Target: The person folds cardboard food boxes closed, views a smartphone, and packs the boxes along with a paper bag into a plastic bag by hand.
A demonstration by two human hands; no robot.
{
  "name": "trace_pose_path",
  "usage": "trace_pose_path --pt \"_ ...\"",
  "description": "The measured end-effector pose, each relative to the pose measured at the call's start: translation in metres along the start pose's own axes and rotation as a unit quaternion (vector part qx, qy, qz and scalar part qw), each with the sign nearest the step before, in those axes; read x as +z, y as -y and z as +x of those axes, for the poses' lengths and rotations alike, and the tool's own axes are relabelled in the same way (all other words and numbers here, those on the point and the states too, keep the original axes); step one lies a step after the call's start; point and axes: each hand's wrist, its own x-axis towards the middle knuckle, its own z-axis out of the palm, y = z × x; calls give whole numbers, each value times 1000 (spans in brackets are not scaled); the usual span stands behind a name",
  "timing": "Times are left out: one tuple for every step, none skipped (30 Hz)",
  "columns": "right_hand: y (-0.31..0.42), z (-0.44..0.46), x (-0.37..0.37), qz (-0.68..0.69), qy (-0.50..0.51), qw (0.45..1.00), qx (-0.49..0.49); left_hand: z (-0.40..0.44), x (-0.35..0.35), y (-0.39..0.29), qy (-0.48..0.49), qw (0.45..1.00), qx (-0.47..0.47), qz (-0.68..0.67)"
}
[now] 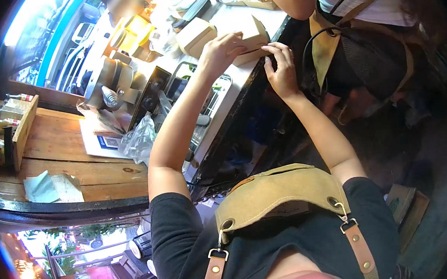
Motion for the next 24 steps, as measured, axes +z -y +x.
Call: trace_pose_path --pt "0 1 0 -1 0 1000 1 0 2 -2 1 1000 1 -1" --pt "-1 3 1 2 -8 1000 4 -1 4 -5 -17 999 14 25" --pt "-3 4 3 7 -16 1000 7 -2 5 -6 -35 998 28 52" --pt "-5 6 5 7 -15 1000 9 -3 7 -5 -34 998 27 52" --pt "-8 8 7 14 -15 1000 12 -5 9 -3 -50 996 52 54" --pt "-10 9 9 21 -15 1000 16 -7 12 -1 -67 993 78 57" --pt "-11 10 11 50 -17 998 35 -8 14 2 -66 993 78 57" --pt "-10 11 12 50 -18 998 36 -8 15 2 -66 994 70 60" --pt "-9 12 12 65 -14 996 59 -8 15 2 -66 994 62 63" --pt "-8 13 13 80 -9 993 82 -8 15 3 -66 994 62 64" --pt "-7 13 14 81 -9 993 83 -7 16 3 -70 994 61 50" --pt "-8 14 16 87 -10 991 101 -7 16 3 -74 995 59 36" --pt "-9 15 17 93 -11 988 120 -7 16 3 -73 995 59 37" --pt "-9 16 18 94 -11 988 122 -7 16 2 -70 995 56 31" --pt "-8 16 18 100 -10 988 120 -8 15 1 -66 996 53 25" --pt "-8 16 18 106 -10 987 119 -9 16 1 -64 996 53 26" --pt "-7 15 18 106 -10 987 120 -9 16 0 -73 995 61 42" --pt "-6 14 17 113 -10 986 125 -9 16 0 -83 992 70 58" --pt "-5 13 16 118 -11 984 129 -8 15 1 -83 992 71 58" --pt "-4 13 13 118 -11 985 129 -5 11 0 -72 994 63 55" --pt "-4 13 9 101 -2 989 105 -3 8 0 -63 995 55 52" --pt "-4 14 7 85 7 993 82 1 5 2 -64 995 55 52" --pt "-6 15 5 85 7 993 82 6 1 4 -71 993 77 56" --pt "-8 16 3 82 9 994 70 9 -3 5 -78 990 99 59"
